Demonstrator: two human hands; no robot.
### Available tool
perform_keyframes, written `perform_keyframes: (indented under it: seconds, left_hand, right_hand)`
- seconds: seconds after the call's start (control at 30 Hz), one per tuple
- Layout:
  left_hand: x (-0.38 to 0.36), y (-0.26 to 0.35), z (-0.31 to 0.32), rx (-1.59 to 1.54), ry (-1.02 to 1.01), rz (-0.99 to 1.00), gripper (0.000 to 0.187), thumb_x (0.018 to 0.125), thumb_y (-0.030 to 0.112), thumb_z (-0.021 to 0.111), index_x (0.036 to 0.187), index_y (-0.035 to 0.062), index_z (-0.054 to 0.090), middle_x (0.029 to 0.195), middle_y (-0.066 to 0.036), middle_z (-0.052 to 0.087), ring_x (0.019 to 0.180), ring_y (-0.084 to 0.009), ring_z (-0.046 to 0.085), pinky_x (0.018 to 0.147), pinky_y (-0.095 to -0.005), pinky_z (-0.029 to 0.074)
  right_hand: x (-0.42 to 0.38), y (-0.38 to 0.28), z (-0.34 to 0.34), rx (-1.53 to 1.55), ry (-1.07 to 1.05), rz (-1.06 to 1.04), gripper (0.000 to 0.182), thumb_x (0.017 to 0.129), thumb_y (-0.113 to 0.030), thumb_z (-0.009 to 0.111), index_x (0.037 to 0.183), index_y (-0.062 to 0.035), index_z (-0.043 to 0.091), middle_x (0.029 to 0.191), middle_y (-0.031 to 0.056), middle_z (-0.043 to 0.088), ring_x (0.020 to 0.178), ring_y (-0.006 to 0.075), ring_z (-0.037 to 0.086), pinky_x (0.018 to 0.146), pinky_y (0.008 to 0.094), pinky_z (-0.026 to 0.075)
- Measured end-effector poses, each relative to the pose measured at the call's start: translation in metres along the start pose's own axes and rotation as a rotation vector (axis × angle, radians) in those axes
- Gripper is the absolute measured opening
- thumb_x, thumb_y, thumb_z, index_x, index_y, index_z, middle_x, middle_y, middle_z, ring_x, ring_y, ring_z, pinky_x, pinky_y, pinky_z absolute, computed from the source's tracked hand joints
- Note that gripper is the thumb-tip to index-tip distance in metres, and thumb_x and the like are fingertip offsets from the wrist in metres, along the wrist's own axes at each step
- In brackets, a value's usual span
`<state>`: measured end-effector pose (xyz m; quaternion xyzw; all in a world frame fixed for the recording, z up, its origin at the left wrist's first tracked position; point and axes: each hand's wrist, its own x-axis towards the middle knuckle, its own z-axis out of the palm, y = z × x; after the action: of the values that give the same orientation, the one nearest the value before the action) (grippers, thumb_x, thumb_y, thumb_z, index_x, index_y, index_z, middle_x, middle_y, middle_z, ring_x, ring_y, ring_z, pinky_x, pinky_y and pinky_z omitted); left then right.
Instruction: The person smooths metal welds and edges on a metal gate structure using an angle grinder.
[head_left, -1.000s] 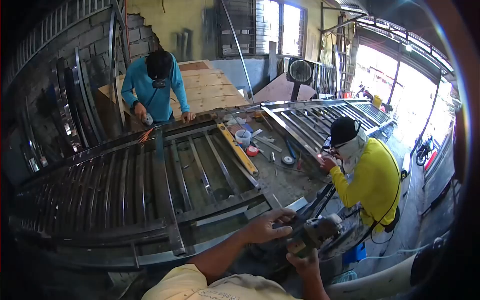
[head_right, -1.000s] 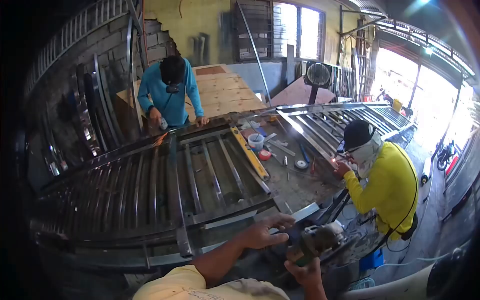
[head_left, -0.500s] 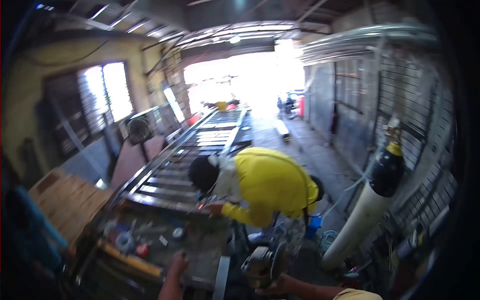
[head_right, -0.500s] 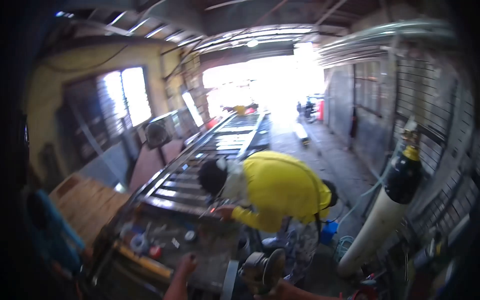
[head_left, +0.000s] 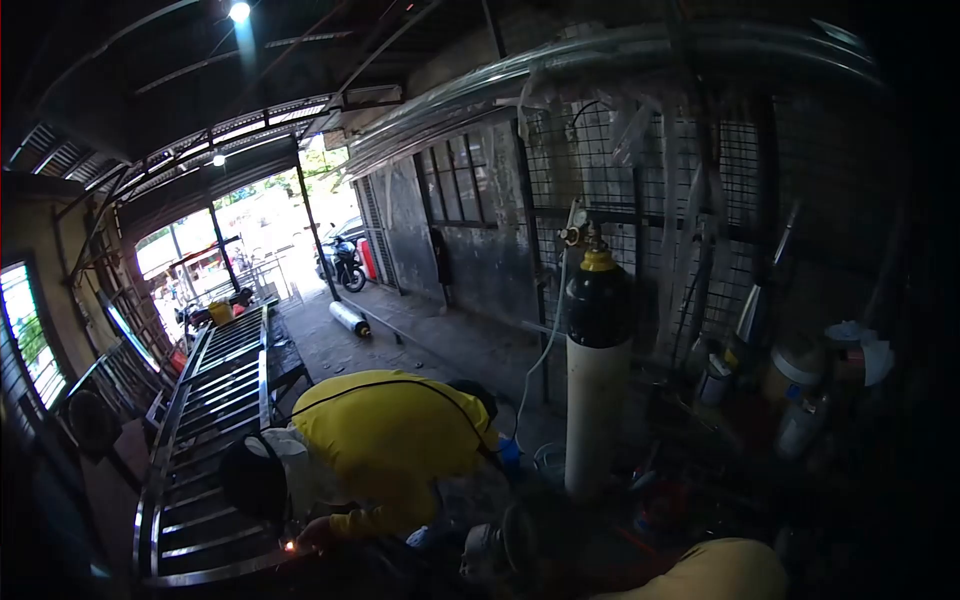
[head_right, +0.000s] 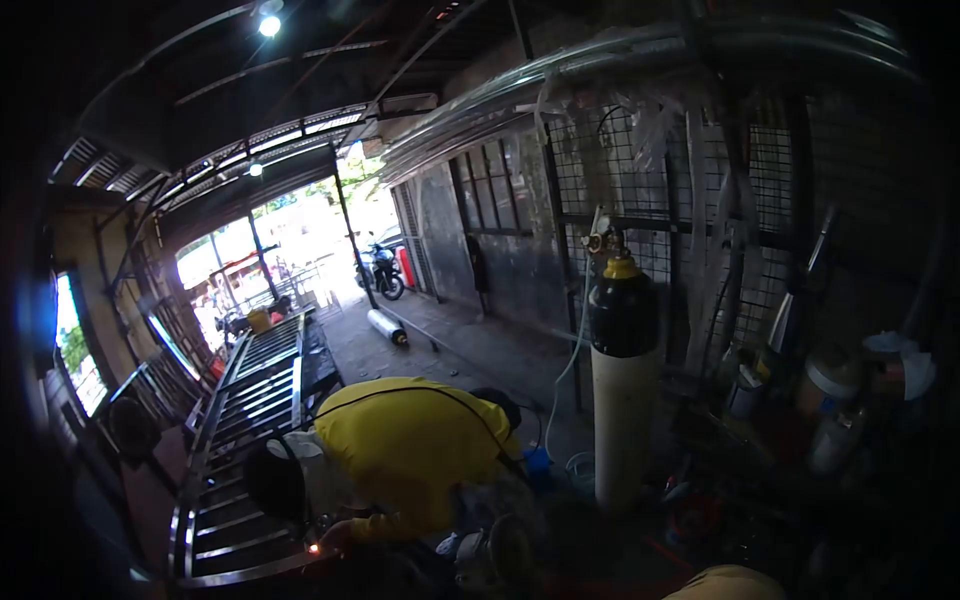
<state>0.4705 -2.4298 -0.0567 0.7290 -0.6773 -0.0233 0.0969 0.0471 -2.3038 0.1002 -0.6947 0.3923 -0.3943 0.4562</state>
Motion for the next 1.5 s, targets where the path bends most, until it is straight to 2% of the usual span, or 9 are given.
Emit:
perform_keyframes:
  seconds: [0.3, 0.53, 0.8, 0.9, 1.0, 1.13, 1.3, 1.37, 1.5]
  left_hand:
    - [0.013, 0.14, -0.018, -0.176, -0.026, 0.326, 0.049, 0.095, 0.033, 0.061, 0.137, 0.0102, 0.056, 0.132, -0.017, 0.06, 0.119, -0.0329, 0.06, 0.096, -0.0544, 0.045]
    - [-0.044, 0.214, -0.028, -0.344, -0.173, 0.434, 0.051, 0.095, 0.036, 0.06, 0.14, 0.0116, 0.054, 0.135, -0.019, 0.058, 0.121, -0.0346, 0.059, 0.096, -0.059, 0.044]
    - [-0.158, 0.257, -0.012, -0.519, -0.55, 0.309, 0.054, 0.096, 0.039, 0.06, 0.143, 0.0131, 0.052, 0.139, -0.02, 0.055, 0.123, -0.0367, 0.057, 0.095, -0.0642, 0.042]
    - [-0.205, 0.265, -0.002, -0.579, -0.72, 0.218, 0.055, 0.097, 0.041, 0.059, 0.144, 0.0137, 0.051, 0.141, -0.021, 0.054, 0.124, -0.0374, 0.057, 0.095, -0.0662, 0.042]
    - [-0.25, 0.27, 0.007, -0.626, -0.866, 0.14, 0.056, 0.097, 0.042, 0.059, 0.146, 0.0143, 0.051, 0.142, -0.021, 0.054, 0.125, -0.0382, 0.057, 0.095, -0.0681, 0.041]
    - [-0.304, 0.277, 0.009, -0.699, -0.97, 0.07, 0.058, 0.098, 0.044, 0.059, 0.147, 0.0151, 0.05, 0.144, -0.022, 0.052, 0.126, -0.0392, 0.056, 0.094, -0.0707, 0.04]
    - [-0.349, 0.27, -0.024, -0.944, -0.654, -0.053, 0.06, 0.098, 0.046, 0.058, 0.149, 0.016, 0.048, 0.146, -0.023, 0.051, 0.128, -0.0405, 0.055, 0.094, -0.074, 0.04]
    - [-0.351, 0.299, -0.09, -1.109, -0.327, -0.259, 0.035, 0.09, 0.01, 0.062, 0.125, 0.0106, 0.068, 0.097, -0.009, 0.07, 0.094, -0.0163, 0.067, 0.083, -0.0326, 0.054]
    - [-0.361, 0.343, -0.189, -0.965, 0.116, -0.118, 0.025, 0.095, 0.004, 0.06, 0.117, 0.0075, 0.072, 0.091, -0.002, 0.068, 0.082, -0.0097, 0.064, 0.064, -0.0256, 0.05]
  right_hand:
    - [-0.019, -0.005, -0.011, -0.08, 0.229, -0.275, 0.056, 0.085, -0.035, 0.079, 0.128, -0.005, 0.062, 0.127, 0.0159, 0.064, 0.118, 0.0321, 0.057, 0.106, 0.0413, 0.042]
    - [-0.039, 0.007, -0.022, 0.153, -0.092, 0.062, 0.065, 0.082, -0.027, 0.081, 0.136, -0.004, 0.053, 0.131, 0.013, 0.06, 0.118, 0.0255, 0.056, 0.102, 0.039, 0.046]
    - [-0.065, 0.009, -0.057, 0.269, -0.176, -0.01, 0.077, 0.079, -0.021, 0.081, 0.144, -0.003, 0.043, 0.139, 0.0136, 0.053, 0.123, 0.0235, 0.052, 0.103, 0.0381, 0.046]
    - [-0.076, 0.05, -0.042, 0.257, -0.045, -0.149, 0.071, 0.075, -0.019, 0.078, 0.139, -0.0056, 0.052, 0.116, 0.013, 0.066, 0.105, 0.023, 0.062, 0.094, 0.0353, 0.049]
    - [-0.103, 0.012, -0.083, 0.276, -0.332, 0.096, 0.079, 0.078, -0.025, 0.081, 0.143, -0.0029, 0.044, 0.132, 0.0181, 0.058, 0.123, 0.0266, 0.055, 0.103, 0.0397, 0.045]
    - [-0.142, 0.057, -0.072, 0.185, -0.306, 0.043, 0.071, 0.078, -0.027, 0.08, 0.138, -0.0027, 0.05, 0.123, 0.0178, 0.063, 0.112, 0.0279, 0.061, 0.096, 0.0405, 0.049]
    - [-0.181, 0.037, -0.097, 0.186, -0.416, -0.04, 0.074, 0.079, -0.034, 0.081, 0.138, -0.0018, 0.05, 0.127, 0.0192, 0.06, 0.116, 0.0312, 0.059, 0.102, 0.0427, 0.046]
    - [-0.187, 0.033, -0.1, 0.234, -0.498, -0.052, 0.077, 0.081, -0.035, 0.081, 0.14, -0.0009, 0.047, 0.131, 0.0194, 0.057, 0.12, 0.0314, 0.057, 0.105, 0.0432, 0.044]
    - [-0.207, 0.012, -0.084, 0.577, -0.613, 0.085, 0.079, 0.08, -0.023, 0.083, 0.144, -0.0008, 0.042, 0.133, 0.0137, 0.056, 0.122, 0.0236, 0.055, 0.105, 0.0389, 0.045]
